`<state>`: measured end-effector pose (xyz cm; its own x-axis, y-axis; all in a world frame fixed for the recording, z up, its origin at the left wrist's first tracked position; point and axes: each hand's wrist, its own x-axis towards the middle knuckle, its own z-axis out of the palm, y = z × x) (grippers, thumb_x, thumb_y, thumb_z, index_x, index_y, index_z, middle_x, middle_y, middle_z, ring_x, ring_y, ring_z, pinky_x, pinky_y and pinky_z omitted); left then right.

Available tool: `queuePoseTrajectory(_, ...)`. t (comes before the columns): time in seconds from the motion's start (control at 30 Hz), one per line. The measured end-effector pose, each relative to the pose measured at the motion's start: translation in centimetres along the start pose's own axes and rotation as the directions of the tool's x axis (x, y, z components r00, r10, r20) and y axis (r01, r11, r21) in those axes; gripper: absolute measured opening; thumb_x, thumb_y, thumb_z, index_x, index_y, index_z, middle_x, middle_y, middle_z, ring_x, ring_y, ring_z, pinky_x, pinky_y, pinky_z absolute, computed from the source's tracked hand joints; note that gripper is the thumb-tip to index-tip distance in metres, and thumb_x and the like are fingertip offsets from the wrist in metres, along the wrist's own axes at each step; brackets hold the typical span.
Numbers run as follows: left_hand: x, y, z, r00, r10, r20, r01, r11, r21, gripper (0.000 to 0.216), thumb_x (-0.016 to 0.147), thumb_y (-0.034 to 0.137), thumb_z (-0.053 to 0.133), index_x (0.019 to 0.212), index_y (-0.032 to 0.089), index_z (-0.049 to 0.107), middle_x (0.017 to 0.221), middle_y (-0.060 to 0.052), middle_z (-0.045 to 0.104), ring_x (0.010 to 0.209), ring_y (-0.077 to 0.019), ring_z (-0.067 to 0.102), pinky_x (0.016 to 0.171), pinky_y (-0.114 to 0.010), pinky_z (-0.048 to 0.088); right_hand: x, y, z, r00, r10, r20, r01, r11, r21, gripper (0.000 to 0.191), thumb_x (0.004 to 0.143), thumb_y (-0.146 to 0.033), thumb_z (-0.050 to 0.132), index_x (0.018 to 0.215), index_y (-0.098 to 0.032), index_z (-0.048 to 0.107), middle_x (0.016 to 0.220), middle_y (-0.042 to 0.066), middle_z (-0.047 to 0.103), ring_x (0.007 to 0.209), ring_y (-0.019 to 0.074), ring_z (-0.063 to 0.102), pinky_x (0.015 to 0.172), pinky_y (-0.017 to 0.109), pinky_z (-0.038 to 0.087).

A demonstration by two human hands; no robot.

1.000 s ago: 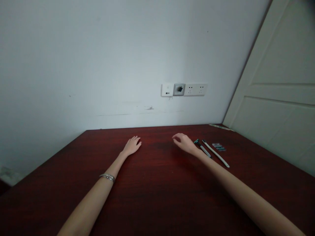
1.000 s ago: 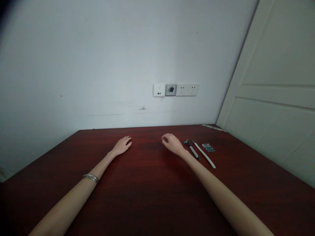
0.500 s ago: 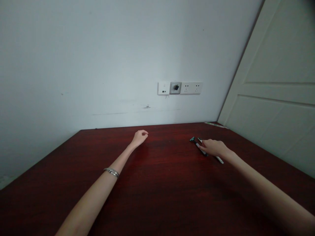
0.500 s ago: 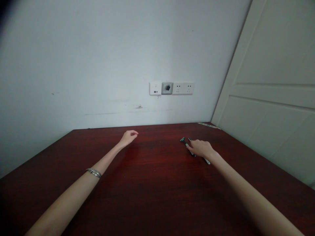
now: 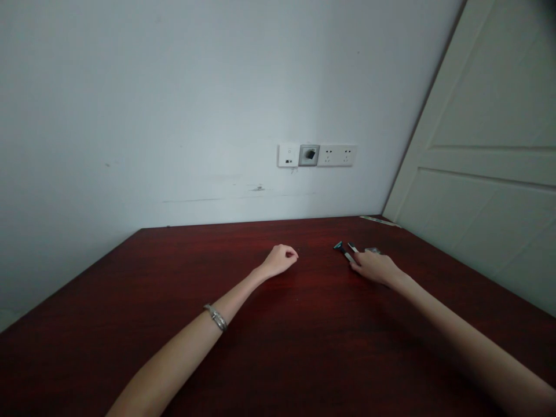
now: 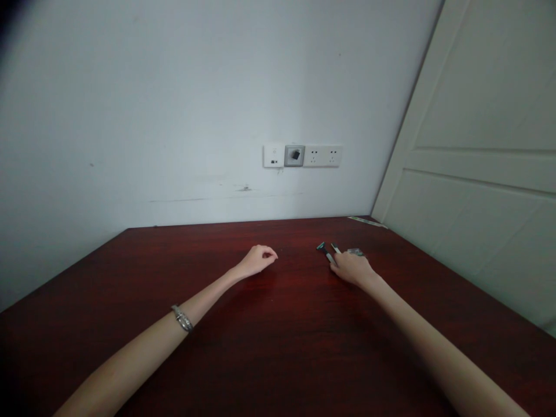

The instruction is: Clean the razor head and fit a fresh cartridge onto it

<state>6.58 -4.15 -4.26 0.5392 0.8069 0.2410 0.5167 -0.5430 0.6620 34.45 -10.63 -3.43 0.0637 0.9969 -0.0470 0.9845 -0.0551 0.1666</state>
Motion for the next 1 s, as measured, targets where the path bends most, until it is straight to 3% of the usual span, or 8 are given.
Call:
queuePoseTrajectory(0.27,-0.6,1.1,2.5,0.998,0.048,0.045,-0.047,0.999,-0.01,0.024,0.075,0.022,0.052,0.084,0.014,0.073,0.088,-0.007,0.071,0.078,-0.0171,0.063,0.072,-0.026,0.046,0.1,-0.4,-0.3,1.0,0.001,-0.03,0.002,0.995,0.098,0.035,0.091,-0.035,0.037,0.09,-0.01,0.062,0.09,0.019,0.067,0.084,0.0296,0.067,0.065,0.032,0.044)
queuePoseTrajectory(0.43,-0.5,2.0,3.3,0.999,0.02,-0.042,-0.028,0.983,-0.18,0.025,0.077,0.028,0.055,0.083,0.011,0.073,0.084,-0.009,0.071,0.076,-0.0175,0.063,0.072,-0.026,0.046,-1.0,-2.7,-1.6,0.975,-0.001,-0.222,0.031,0.991,0.131,0.032,0.092,-0.036,0.036,0.085,-0.014,0.059,0.081,0.013,0.069,0.075,0.0257,0.068,0.059,0.027,0.04)
queuePoseTrajectory(0.57,0.2,2.9,3.0,0.988,-0.088,-0.123,0.044,0.947,-0.319,0.035,0.077,0.041,0.056,0.082,0.01,0.072,0.074,-0.009,0.07,0.065,-0.0159,0.061,0.063,-0.026,0.044,-2.6,-6.0,-3.0,0.931,-0.039,-0.363,0.076,0.993,0.089,0.027,0.092,-0.035,0.038,0.087,-0.015,0.056,0.076,0.011,0.069,0.072,0.0254,0.068,0.054,0.026,0.037)
queuePoseTrajectory(0.77,0.8,3.8,1.9,0.972,-0.2,-0.123,0.119,0.871,-0.476,0.043,0.071,0.052,0.061,0.071,0.01,0.071,0.061,-0.006,0.064,0.052,-0.0114,0.054,0.051,-0.023,0.039,-4.3,-9.4,-4.6,0.898,-0.069,-0.435,0.105,0.993,0.059,0.024,0.091,-0.032,0.037,0.086,-0.015,0.054,0.074,0.01,0.07,0.066,0.025,0.068,0.052,0.026,0.036)
queuePoseTrajectory(1.0,0.7,3.8,1.4,0.968,-0.199,-0.151,0.118,0.897,-0.426,0.044,0.069,0.054,0.062,0.058,0.011,0.068,0.049,-0.003,0.058,0.048,-0.0113,0.051,0.05,-0.023,0.036,-5.1,-11.4,-4.9,0.903,-0.104,-0.417,0.139,0.989,0.054,0.023,0.091,-0.03,0.038,0.09,-0.015,0.055,0.079,0.01,0.07,0.069,0.0238,0.068,0.055,0.026,0.04)
